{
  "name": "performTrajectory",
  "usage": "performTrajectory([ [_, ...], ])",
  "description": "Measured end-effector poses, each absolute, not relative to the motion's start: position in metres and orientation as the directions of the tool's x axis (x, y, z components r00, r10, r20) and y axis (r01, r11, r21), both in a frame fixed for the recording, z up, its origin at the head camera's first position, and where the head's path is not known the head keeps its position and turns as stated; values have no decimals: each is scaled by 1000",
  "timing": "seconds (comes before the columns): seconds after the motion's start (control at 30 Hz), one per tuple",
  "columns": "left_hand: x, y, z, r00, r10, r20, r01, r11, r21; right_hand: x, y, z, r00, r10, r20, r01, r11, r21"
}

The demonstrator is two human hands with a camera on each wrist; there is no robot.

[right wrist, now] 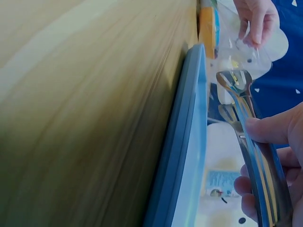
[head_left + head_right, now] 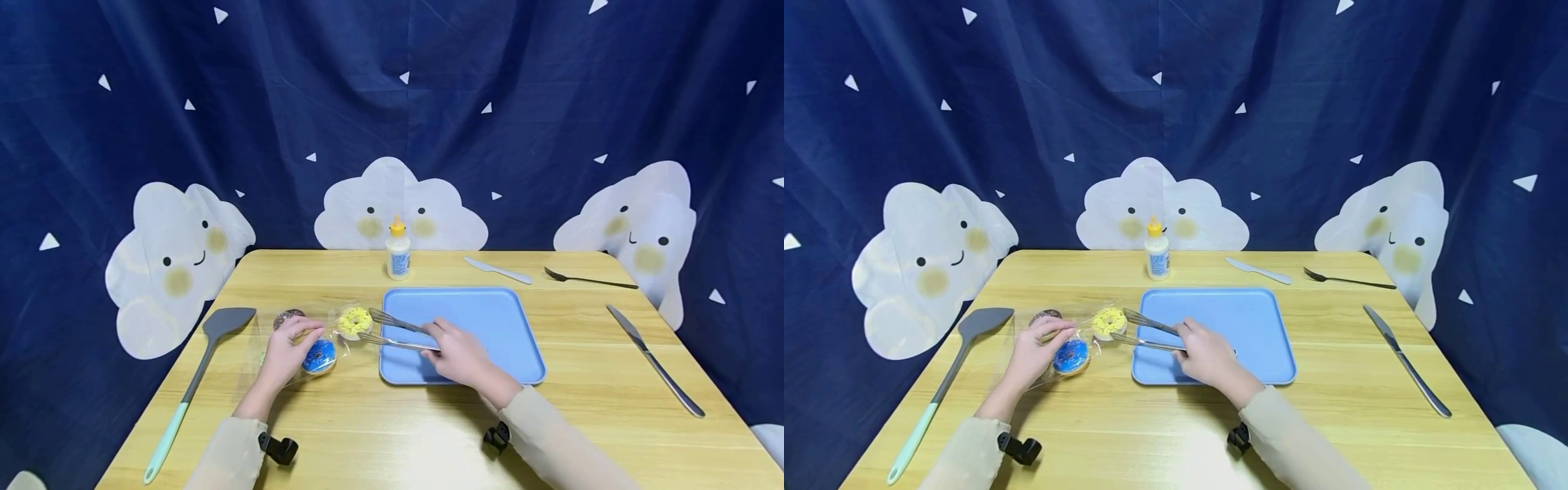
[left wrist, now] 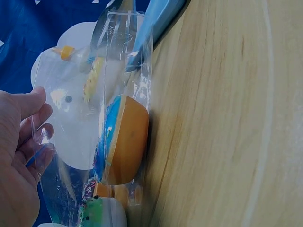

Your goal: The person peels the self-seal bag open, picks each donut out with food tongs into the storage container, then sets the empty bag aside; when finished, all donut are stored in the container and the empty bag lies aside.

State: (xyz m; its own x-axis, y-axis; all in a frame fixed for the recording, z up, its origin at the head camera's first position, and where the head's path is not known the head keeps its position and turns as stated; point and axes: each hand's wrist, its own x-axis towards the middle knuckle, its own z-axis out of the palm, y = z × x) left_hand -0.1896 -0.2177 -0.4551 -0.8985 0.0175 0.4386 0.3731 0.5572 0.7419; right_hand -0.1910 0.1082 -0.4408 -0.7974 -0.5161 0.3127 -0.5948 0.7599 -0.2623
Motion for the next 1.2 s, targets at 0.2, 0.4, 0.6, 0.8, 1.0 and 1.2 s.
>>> performTrajectory([
  [0.2, -190, -219, -455, -903, 12, 430, 364, 553, 749, -186, 123, -443, -767, -517, 379, -611, 769, -188],
  [0.4, -190, -219, -456, -897, 11, 442, 373, 554, 744, -183, 138, -443, -770, -492, 407, -593, 787, -171],
  [0.6, -190, -220, -456, -903, 14, 428, 366, 547, 753, -177, 160, -445, -768, -463, 443, -573, 806, -151],
  [0.8, -190, -221, -456, -901, 18, 433, 368, 560, 742, -172, 184, -444, -749, -458, 478, -568, 816, -108],
  [1.0, -190, -220, -455, -901, 22, 432, 369, 561, 741, -167, 209, -442, -736, -443, 512, -571, 813, -116],
  [1.2, -192, -220, -454, -905, 36, 425, 377, 534, 757, -159, 237, -440, -728, -424, 539, -557, 824, -105],
])
